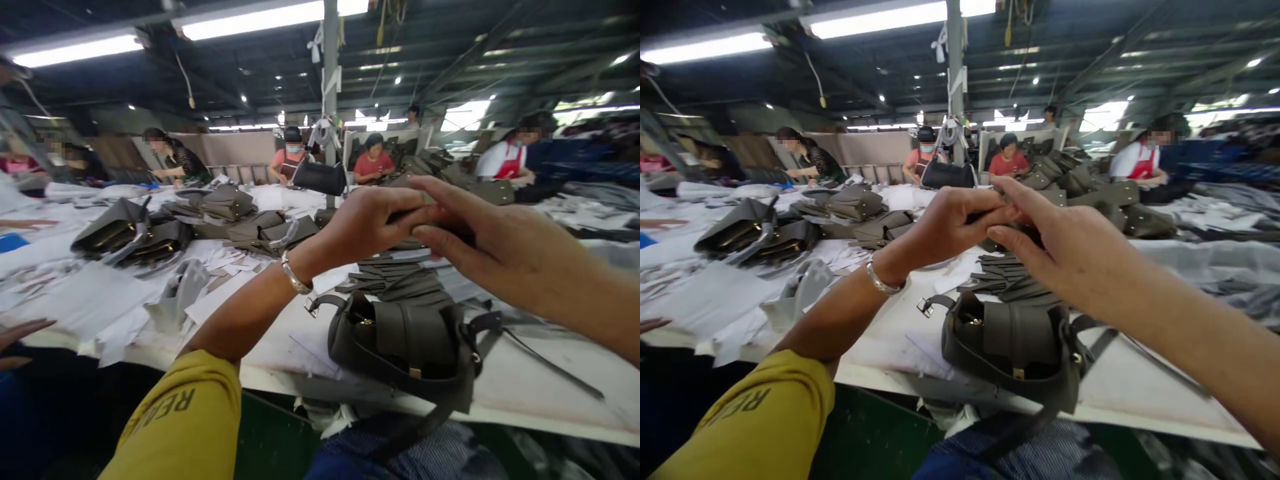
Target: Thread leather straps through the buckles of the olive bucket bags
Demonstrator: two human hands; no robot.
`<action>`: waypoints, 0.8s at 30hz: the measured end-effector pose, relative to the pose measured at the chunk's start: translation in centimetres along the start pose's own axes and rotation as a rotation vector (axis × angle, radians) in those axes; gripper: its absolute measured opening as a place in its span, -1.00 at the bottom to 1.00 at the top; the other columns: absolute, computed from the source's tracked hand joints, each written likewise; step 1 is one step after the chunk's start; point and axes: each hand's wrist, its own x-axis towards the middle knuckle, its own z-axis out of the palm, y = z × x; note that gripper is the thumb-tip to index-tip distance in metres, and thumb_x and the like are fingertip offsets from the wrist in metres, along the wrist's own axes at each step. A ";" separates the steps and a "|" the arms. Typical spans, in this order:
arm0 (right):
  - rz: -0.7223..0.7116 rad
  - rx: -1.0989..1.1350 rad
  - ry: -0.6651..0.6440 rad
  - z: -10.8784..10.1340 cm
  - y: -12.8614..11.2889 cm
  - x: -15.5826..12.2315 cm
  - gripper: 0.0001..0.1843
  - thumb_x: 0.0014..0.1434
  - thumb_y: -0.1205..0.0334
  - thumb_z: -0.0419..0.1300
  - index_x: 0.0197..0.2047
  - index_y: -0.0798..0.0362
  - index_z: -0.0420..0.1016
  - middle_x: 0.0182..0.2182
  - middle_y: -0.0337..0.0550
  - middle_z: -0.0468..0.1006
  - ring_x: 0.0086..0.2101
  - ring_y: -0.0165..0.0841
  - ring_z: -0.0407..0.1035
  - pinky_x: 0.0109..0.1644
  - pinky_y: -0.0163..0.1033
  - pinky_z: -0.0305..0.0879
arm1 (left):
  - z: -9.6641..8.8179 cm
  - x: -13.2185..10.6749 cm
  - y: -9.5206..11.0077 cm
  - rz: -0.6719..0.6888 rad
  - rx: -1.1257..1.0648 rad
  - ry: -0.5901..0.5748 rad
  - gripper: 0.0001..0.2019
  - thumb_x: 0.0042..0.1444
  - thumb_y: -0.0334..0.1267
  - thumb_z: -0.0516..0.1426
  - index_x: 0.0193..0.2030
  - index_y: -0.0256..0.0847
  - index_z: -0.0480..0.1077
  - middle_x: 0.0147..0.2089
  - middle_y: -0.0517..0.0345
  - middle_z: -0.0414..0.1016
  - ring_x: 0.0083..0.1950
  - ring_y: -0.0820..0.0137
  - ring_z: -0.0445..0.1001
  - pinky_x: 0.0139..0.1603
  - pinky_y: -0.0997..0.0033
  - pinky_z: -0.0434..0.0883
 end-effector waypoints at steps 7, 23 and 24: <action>0.023 -0.123 -0.287 -0.2 4.2 -1.0 -0.45 0.27 -0.28 0.00 -0.37 0.02 0.49 -0.57 -0.26 0.47 -0.54 -0.42 0.33 -0.43 -0.28 0.18 | -1.0 -9.6 -5.3 -0.505 -0.002 0.265 -0.65 0.28 0.01 0.07 -0.08 -0.24 0.48 -0.30 0.12 0.50 -0.32 0.44 0.40 -0.26 0.47 0.32; 0.170 0.364 -0.657 6.1 5.4 -2.7 -0.43 0.27 -0.26 -0.01 -0.49 0.03 0.39 -0.59 -0.20 0.37 -0.57 -0.42 0.25 -0.52 -0.29 0.10 | 5.2 -22.9 -7.7 -0.904 -0.763 0.491 -0.54 0.01 -0.05 0.33 0.02 -0.25 0.53 -0.06 -0.01 0.55 -0.13 0.35 0.41 -0.11 0.43 0.31; 0.175 0.375 -0.666 6.5 5.3 -2.7 -0.43 0.28 -0.25 -0.02 -0.49 0.04 0.39 -0.58 -0.20 0.38 -0.56 -0.42 0.26 -0.51 -0.30 0.11 | 4.9 -21.9 -7.4 -0.849 -0.768 0.504 -0.56 0.01 -0.06 0.33 0.00 -0.24 0.55 -0.03 -0.01 0.55 -0.06 0.30 0.41 -0.04 0.40 0.32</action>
